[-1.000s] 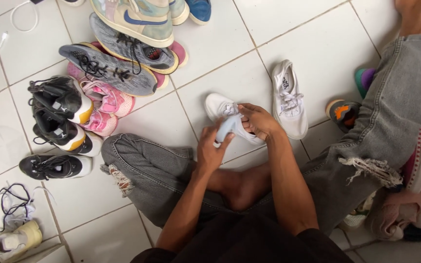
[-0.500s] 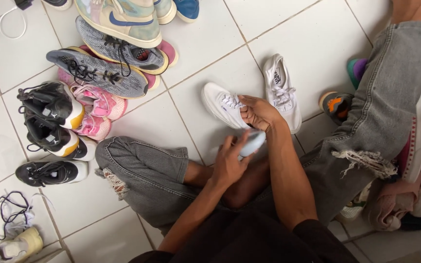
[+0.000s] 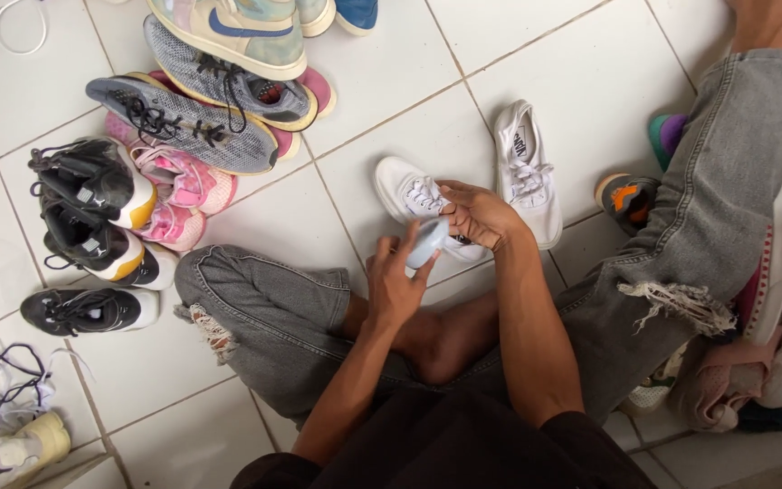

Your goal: The person sits on a tiled floor surrounded by many shoes and uses a light blue brush to scrub the sole and upper of a white sneaker. They then switch to the second white sneaker and continue scrubbing the upper and laces with the same brush.

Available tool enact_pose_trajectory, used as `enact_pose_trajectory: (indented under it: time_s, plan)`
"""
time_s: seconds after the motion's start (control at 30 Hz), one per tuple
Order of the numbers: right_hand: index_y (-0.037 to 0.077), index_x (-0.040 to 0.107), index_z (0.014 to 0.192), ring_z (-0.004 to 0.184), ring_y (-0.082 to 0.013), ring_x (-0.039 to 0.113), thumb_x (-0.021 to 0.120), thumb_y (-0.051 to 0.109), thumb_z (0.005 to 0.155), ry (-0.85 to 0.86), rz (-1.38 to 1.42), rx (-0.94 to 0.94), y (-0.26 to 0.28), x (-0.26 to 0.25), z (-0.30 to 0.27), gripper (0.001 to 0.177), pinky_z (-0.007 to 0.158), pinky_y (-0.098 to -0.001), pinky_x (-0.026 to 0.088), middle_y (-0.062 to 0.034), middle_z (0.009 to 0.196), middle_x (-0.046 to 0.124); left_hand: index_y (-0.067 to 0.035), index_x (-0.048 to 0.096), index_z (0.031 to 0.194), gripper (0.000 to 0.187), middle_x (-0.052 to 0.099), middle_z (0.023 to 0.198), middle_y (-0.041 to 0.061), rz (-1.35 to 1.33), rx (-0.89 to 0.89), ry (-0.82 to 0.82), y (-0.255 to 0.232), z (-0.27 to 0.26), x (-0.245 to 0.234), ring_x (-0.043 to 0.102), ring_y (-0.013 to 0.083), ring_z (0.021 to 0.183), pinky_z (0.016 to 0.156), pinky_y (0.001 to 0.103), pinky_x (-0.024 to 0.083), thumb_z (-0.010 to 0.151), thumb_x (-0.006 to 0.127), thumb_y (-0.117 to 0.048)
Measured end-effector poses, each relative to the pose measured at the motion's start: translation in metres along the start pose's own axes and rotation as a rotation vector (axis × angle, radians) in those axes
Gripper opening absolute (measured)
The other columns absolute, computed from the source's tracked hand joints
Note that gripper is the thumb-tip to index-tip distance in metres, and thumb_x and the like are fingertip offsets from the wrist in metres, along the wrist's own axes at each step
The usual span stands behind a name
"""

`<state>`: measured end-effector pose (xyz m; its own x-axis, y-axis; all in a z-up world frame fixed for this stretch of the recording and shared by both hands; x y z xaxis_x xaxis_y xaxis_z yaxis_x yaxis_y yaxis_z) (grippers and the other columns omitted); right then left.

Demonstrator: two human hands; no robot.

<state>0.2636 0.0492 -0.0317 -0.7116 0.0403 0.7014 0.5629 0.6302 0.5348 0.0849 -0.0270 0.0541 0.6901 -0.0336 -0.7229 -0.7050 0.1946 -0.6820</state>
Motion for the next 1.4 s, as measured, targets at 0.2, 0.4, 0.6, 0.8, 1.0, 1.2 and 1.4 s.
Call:
enact_pose_trajectory:
  time_s: [0.2,0.4,0.6,0.8,1.0,1.2,1.4]
  plan:
    - [0.007,0.059,0.124,0.081,-0.0327,0.078,0.057,0.022,0.103,-0.029,0.059,-0.025,0.004,-0.005,-0.002,0.026,0.070,-0.0494,0.065,-0.0186,0.086,0.076,-0.035,0.054,0.147,0.071,0.056,0.108,0.005,-0.062,0.128,0.214,0.000,-0.022,0.032,0.069,0.0348,0.094,0.085,0.046,0.053,0.080,0.078,-0.034]
    - [0.011,0.063,0.106,0.086,-0.0314,0.078,0.054,0.025,0.104,-0.043,0.129,-0.102,0.011,0.005,-0.010,0.017,0.075,-0.0476,0.064,-0.0153,0.088,0.077,-0.026,0.055,0.147,0.072,0.058,0.108,0.011,-0.171,0.082,0.164,0.004,-0.009,0.023,0.068,0.0430,0.098,0.084,0.048,0.055,0.080,0.081,-0.024]
    - [0.004,0.066,0.096,0.099,-0.0361,0.076,0.059,0.022,0.102,-0.132,0.265,-0.133,0.004,-0.030,0.000,0.021,0.093,-0.0549,0.058,-0.0191,0.095,0.076,-0.035,0.049,0.152,0.071,0.056,0.117,0.006,-0.090,0.109,0.221,0.007,-0.008,0.029,0.067,0.0336,0.107,0.096,0.046,0.045,0.087,0.077,-0.034]
    - [0.004,0.067,0.097,0.101,-0.0364,0.076,0.061,0.022,0.101,-0.170,0.342,-0.155,-0.019,-0.083,0.029,0.020,0.098,-0.0555,0.057,-0.0209,0.095,0.075,-0.038,0.056,0.145,0.073,0.053,0.122,0.005,-0.004,0.248,0.239,0.009,-0.029,0.049,0.066,0.0295,0.109,0.097,0.043,0.042,0.077,0.082,-0.029]
    - [0.005,0.064,0.090,0.083,-0.0288,0.078,0.059,0.024,0.102,-0.133,0.296,-0.164,0.027,0.022,-0.023,0.023,0.085,-0.0480,0.063,-0.0127,0.079,0.074,-0.023,0.053,0.151,0.063,0.057,0.113,0.009,-0.297,0.050,0.089,0.006,0.005,0.016,0.068,0.0333,0.103,0.088,0.038,0.054,0.092,0.076,-0.029]
    - [0.006,0.065,0.086,0.058,-0.0152,0.072,0.059,0.022,0.103,-0.158,0.255,-0.090,0.037,0.026,-0.032,0.024,0.061,-0.0323,0.066,-0.0050,0.067,0.069,-0.029,0.054,0.150,0.070,0.057,0.120,0.012,-0.307,0.148,0.213,0.007,-0.007,0.027,0.064,0.0394,0.115,0.097,0.046,0.050,0.085,0.080,-0.028]
    - [0.002,0.068,0.106,0.073,-0.0259,0.077,0.070,0.030,0.098,-0.176,0.119,-0.046,0.018,0.021,-0.010,0.028,0.067,-0.0393,0.068,-0.0133,0.086,0.075,-0.021,0.058,0.145,0.062,0.057,0.113,0.011,-0.306,0.053,-0.036,0.002,0.016,-0.009,0.068,0.0366,0.101,0.085,0.040,0.056,0.088,0.081,-0.022]
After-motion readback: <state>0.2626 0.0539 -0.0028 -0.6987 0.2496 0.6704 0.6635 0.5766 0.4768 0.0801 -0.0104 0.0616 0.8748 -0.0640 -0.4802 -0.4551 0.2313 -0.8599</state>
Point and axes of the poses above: each hand's wrist, its own z-axis towards the middle knuckle, its own x-axis out of the palm, y = z × x, the point moved 4 cm from there along z, towards the middle knuckle
